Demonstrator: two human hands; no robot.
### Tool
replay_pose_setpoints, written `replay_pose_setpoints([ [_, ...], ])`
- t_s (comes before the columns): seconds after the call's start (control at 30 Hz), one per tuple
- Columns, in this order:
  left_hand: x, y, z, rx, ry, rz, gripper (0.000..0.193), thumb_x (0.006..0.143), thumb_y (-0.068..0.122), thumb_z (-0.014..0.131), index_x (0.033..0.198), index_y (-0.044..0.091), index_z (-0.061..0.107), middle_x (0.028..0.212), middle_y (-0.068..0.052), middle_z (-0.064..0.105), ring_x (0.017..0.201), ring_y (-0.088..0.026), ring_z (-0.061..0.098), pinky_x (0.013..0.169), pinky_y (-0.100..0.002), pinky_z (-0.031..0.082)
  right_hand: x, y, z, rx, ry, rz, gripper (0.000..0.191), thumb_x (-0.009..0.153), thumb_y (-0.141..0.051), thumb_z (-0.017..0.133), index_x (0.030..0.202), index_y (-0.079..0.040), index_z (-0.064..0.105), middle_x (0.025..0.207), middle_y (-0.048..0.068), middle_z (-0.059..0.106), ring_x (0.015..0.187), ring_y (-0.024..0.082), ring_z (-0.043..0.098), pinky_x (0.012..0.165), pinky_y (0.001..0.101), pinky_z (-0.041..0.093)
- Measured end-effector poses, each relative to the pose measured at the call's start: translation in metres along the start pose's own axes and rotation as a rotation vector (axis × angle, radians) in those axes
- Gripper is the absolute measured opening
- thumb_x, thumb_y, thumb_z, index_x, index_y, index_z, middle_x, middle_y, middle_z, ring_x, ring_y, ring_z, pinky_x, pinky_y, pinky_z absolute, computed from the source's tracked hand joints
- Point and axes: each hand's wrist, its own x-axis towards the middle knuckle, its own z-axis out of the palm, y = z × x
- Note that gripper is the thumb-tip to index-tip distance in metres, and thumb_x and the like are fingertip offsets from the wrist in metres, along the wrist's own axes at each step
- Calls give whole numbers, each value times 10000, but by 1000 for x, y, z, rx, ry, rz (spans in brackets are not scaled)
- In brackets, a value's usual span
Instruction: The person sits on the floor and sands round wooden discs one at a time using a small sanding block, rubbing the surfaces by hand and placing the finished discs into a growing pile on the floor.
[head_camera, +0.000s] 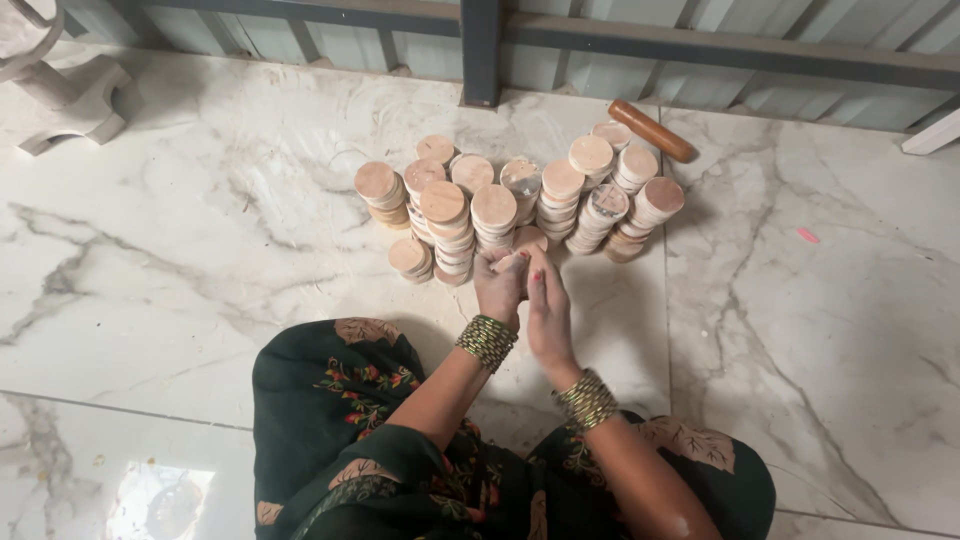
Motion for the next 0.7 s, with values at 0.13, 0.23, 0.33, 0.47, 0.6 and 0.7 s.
replay_pose_setpoints([
  [0.13,-4,-12,-5,83,-141,125,221,928,116,702,1074,30,561,817,-74,655,610,-100,579,472,-243,457,-2,-18,-1,5,11,129,627,1082,-443,374,1489,24,469,1418,178,587,1295,247,551,1085,357,424],
  [0.23,-5,-24,-9,81,-340,139,168,960,97,648,1073,26,546,908,-48,660,741,-85,623,622,-235,527,17,-16,-22,173,-62,207,590,1091,-402,393,1473,38,484,1459,179,570,1342,239,538,1125,337,406],
  [0.33,4,-32,-18,201,-428,235,139,1004,119,550,1079,4,569,963,-60,644,844,-124,612,760,-270,530,29,-1,-38,491,-70,349,554,1062,-369,451,1431,39,513,1435,177,579,1322,242,560,1110,343,438],
  [0.47,29,-24,-54,548,-58,836,253,1061,179,433,1169,-22,543,1120,-153,563,1067,-250,557,983,-391,443,36,21,-55,707,174,526,533,1002,-355,581,1366,34,545,1373,211,601,1269,275,586,1106,370,482],
  [0.6,61,1,-119,443,275,694,292,1026,244,397,1167,13,507,1075,-158,565,1014,-247,578,951,-401,479,45,32,-84,784,305,440,519,1008,-337,647,1382,6,540,1367,194,556,1259,287,517,1145,431,428],
  [0.7,86,24,-156,290,503,564,262,968,108,460,1214,17,464,1084,-166,601,971,-244,621,864,-371,529,49,34,-99,765,357,452,536,974,-389,586,1380,-40,565,1408,174,578,1328,283,522,1159,422,400],
])
